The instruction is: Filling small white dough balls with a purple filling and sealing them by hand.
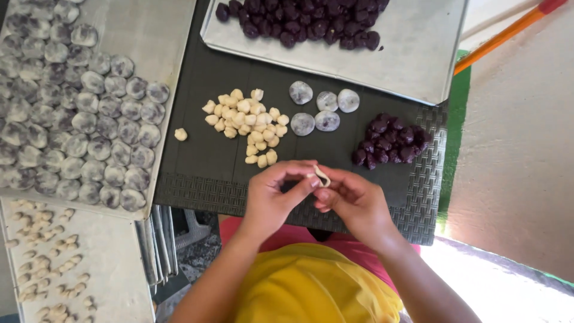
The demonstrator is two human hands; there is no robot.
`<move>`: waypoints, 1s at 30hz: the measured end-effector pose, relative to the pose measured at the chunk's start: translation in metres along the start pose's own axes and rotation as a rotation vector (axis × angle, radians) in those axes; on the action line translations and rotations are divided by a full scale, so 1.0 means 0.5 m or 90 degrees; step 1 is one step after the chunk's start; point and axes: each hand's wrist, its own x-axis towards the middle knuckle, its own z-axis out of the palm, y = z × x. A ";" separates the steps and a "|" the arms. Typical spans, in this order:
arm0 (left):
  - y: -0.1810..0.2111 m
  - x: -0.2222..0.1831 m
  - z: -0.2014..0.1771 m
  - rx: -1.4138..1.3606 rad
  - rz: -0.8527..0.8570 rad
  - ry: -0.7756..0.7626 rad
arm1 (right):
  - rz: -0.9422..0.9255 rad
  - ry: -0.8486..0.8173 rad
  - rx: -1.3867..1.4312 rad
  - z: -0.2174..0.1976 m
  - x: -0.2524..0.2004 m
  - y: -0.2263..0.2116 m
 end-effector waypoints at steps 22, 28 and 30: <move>-0.056 -0.019 -0.008 0.261 0.101 -0.050 | -0.221 -0.191 -0.400 -0.051 0.056 -0.035; -0.049 -0.017 -0.013 0.259 0.116 -0.081 | -0.099 -0.359 -0.432 -0.040 0.131 -0.083; -0.037 -0.017 -0.030 0.226 0.122 -0.067 | 0.021 -0.394 -0.494 -0.021 0.178 -0.096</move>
